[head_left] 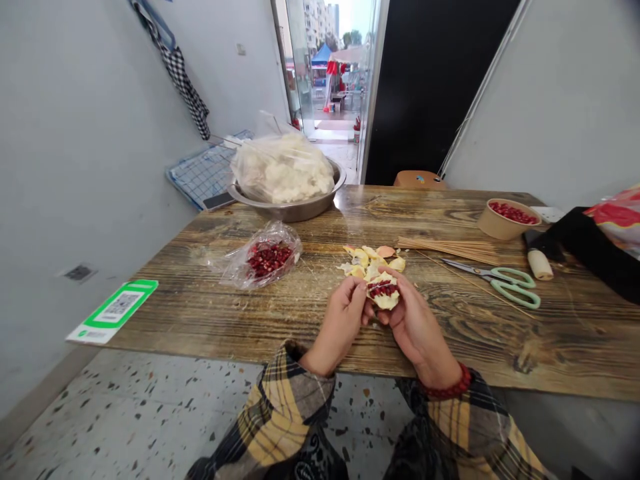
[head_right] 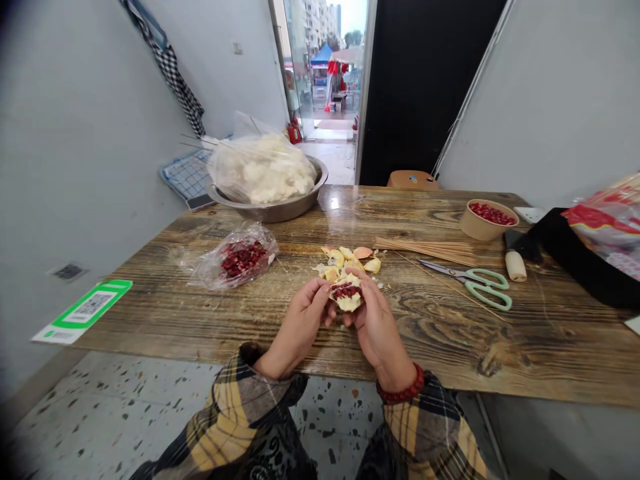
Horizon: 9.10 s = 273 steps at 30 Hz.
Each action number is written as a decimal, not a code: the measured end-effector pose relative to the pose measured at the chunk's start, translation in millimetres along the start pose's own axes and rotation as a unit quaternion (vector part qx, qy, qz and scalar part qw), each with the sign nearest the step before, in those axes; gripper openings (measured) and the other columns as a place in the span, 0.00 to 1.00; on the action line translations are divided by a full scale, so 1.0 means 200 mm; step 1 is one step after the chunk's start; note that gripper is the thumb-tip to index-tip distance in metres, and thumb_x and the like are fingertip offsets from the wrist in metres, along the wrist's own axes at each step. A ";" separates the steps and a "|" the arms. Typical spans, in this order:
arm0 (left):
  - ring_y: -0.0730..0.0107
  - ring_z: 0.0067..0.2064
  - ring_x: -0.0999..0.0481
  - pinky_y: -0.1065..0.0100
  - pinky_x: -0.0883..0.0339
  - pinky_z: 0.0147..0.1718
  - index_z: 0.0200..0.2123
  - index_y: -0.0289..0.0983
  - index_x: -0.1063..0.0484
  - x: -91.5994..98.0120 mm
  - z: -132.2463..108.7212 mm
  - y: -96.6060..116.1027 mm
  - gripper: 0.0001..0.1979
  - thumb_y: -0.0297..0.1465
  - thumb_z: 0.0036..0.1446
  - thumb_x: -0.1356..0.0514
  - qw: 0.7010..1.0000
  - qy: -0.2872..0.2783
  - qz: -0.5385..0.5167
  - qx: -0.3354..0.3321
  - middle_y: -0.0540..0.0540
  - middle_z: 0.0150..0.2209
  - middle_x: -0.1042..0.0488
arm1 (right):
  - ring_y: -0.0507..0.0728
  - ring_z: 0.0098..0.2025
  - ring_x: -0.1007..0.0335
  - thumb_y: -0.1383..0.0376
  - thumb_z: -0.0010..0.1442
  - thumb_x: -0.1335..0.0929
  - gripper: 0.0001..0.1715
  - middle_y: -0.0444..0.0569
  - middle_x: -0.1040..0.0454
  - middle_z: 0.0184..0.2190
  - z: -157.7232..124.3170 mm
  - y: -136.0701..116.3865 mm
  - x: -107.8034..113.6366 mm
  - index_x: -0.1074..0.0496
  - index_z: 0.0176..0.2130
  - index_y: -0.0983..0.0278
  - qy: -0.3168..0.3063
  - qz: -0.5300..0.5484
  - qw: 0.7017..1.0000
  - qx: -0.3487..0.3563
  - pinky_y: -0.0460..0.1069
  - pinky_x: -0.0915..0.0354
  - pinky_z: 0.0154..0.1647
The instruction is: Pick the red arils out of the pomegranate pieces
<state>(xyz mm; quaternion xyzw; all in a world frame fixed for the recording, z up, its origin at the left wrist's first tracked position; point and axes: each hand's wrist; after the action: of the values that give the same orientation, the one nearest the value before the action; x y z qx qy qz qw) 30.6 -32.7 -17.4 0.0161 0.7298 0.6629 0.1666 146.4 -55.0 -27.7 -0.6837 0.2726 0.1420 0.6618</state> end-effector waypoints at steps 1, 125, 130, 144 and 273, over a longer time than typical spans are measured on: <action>0.79 0.19 0.39 0.76 0.47 0.18 0.30 0.37 0.34 0.00 0.00 -0.01 0.14 0.42 0.57 0.43 1.000 0.005 0.011 -0.007 0.54 0.19 0.36 | 0.51 0.26 0.34 0.56 0.57 0.32 0.16 0.43 0.25 0.33 0.00 0.01 -0.01 0.25 0.44 0.57 0.003 0.005 1.000 0.001 0.44 0.43 0.17; 0.85 0.18 0.42 0.79 0.57 0.15 0.31 0.37 0.38 0.06 0.00 0.02 0.18 0.42 0.48 0.35 0.989 -0.068 -0.067 0.115 0.56 0.20 0.36 | 0.52 0.28 0.34 0.59 0.54 0.30 0.15 0.45 0.25 0.34 -0.03 0.04 0.00 0.26 0.43 0.57 0.065 -0.044 0.996 0.033 0.45 0.40 0.20; 0.84 0.17 0.43 0.78 0.58 0.15 0.30 0.37 0.38 0.06 0.01 0.00 0.13 0.37 0.50 0.38 0.990 -0.059 -0.056 0.116 0.56 0.18 0.38 | 0.53 0.31 0.33 0.58 0.53 0.29 0.16 0.45 0.25 0.39 -0.03 0.03 -0.02 0.26 0.43 0.57 0.073 -0.094 0.992 0.050 0.44 0.39 0.20; 0.83 0.19 0.39 0.78 0.56 0.16 0.30 0.35 0.36 0.07 0.01 0.01 0.11 0.37 0.53 0.43 0.986 -0.031 -0.110 0.120 0.53 0.24 0.34 | 0.51 0.32 0.29 0.60 0.54 0.29 0.14 0.44 0.25 0.37 -0.02 0.04 0.00 0.29 0.42 0.58 0.047 0.014 0.999 0.015 0.43 0.34 0.22; 0.74 0.28 0.37 0.72 0.43 0.30 0.25 0.35 0.33 0.09 0.02 -0.01 0.03 0.27 0.49 0.41 0.980 0.019 0.164 -0.113 0.52 0.25 0.35 | 0.55 0.42 0.28 0.62 0.45 0.23 0.29 0.48 0.24 0.43 -0.01 0.09 -0.01 0.30 0.47 0.60 0.057 -0.101 0.991 0.062 0.49 0.29 0.39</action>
<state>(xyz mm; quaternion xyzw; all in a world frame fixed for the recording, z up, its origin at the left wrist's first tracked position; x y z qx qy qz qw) 15.7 -25.1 -22.8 0.1043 0.6407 0.7595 0.0421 135.2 -55.6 -40.8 -0.6722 0.2476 0.0182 0.6975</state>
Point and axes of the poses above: each hand's wrist, its own z-axis towards the middle knuckle, its own x-axis out of the back of the hand, y = z × x
